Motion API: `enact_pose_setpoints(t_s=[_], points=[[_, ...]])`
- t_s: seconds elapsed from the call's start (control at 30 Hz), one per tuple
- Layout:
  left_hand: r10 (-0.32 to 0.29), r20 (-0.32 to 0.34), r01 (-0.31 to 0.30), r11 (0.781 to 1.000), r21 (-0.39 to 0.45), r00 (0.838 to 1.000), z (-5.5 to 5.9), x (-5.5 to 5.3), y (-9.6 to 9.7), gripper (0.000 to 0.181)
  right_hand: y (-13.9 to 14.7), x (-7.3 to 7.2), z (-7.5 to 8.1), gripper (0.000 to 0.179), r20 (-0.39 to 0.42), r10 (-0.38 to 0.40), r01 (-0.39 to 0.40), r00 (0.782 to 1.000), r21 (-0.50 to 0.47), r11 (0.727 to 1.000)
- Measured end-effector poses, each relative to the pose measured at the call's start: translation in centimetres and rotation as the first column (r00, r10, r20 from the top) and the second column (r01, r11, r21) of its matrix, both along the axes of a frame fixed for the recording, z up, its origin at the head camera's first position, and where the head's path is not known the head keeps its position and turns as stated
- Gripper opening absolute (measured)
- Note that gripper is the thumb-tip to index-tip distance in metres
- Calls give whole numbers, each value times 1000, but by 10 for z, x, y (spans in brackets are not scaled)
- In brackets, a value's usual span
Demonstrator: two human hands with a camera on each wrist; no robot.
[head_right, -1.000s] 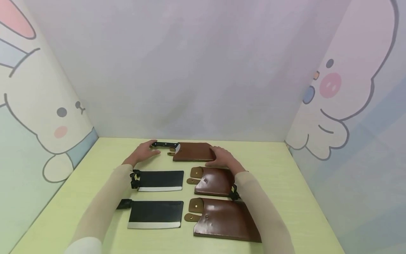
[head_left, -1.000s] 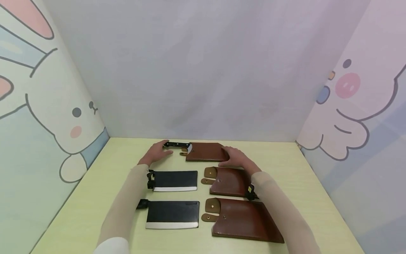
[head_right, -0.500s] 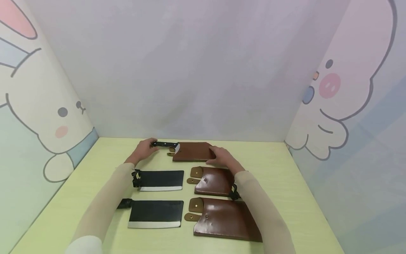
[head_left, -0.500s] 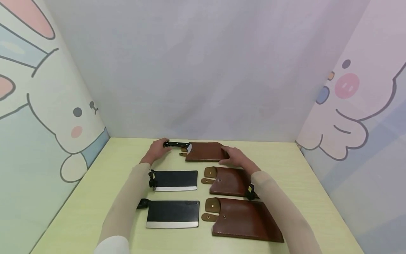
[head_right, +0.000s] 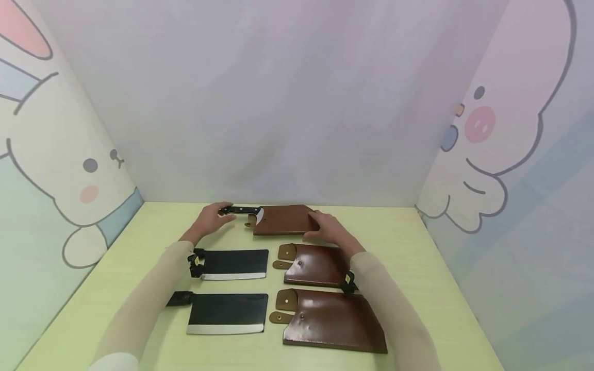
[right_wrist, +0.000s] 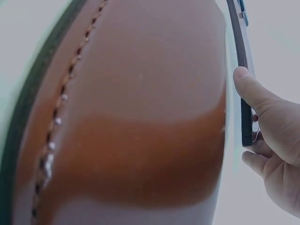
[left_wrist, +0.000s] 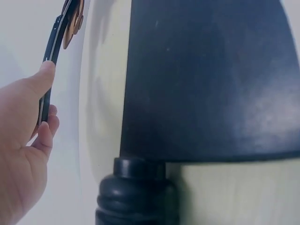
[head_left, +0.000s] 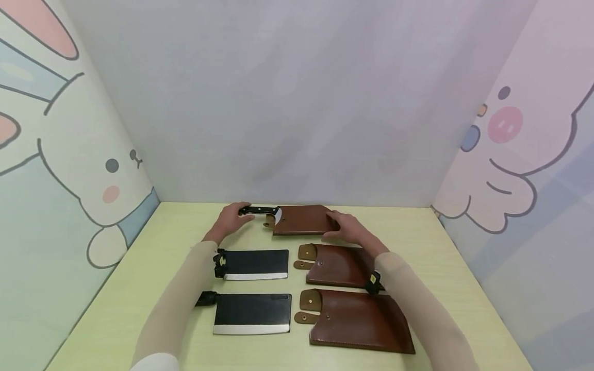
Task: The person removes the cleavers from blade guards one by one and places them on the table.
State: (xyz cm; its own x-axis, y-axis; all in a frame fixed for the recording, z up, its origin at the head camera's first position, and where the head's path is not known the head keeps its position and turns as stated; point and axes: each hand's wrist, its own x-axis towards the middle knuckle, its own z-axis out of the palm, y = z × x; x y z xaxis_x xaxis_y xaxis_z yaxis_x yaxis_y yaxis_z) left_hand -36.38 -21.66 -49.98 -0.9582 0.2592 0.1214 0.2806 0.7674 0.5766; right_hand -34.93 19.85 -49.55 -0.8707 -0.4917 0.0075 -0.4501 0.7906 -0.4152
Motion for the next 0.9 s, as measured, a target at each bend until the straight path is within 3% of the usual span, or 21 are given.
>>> enact_pose_setpoints(t_s=[0.17, 0.5, 0.9], points=[[-8, -13, 8, 1000, 2, 1000, 2, 6, -1, 57, 3, 6, 9, 87, -14, 8, -8, 1000, 3, 1000], [-16, -124, 20, 999, 26, 992, 10, 24, 2, 46, 10, 27, 16, 88, -54, 12, -14, 998, -28, 1000], [-47, -191, 46, 999, -14, 980, 17, 37, 3, 45, 14, 50, 15, 90, -77, -18, 12, 997, -66, 998]])
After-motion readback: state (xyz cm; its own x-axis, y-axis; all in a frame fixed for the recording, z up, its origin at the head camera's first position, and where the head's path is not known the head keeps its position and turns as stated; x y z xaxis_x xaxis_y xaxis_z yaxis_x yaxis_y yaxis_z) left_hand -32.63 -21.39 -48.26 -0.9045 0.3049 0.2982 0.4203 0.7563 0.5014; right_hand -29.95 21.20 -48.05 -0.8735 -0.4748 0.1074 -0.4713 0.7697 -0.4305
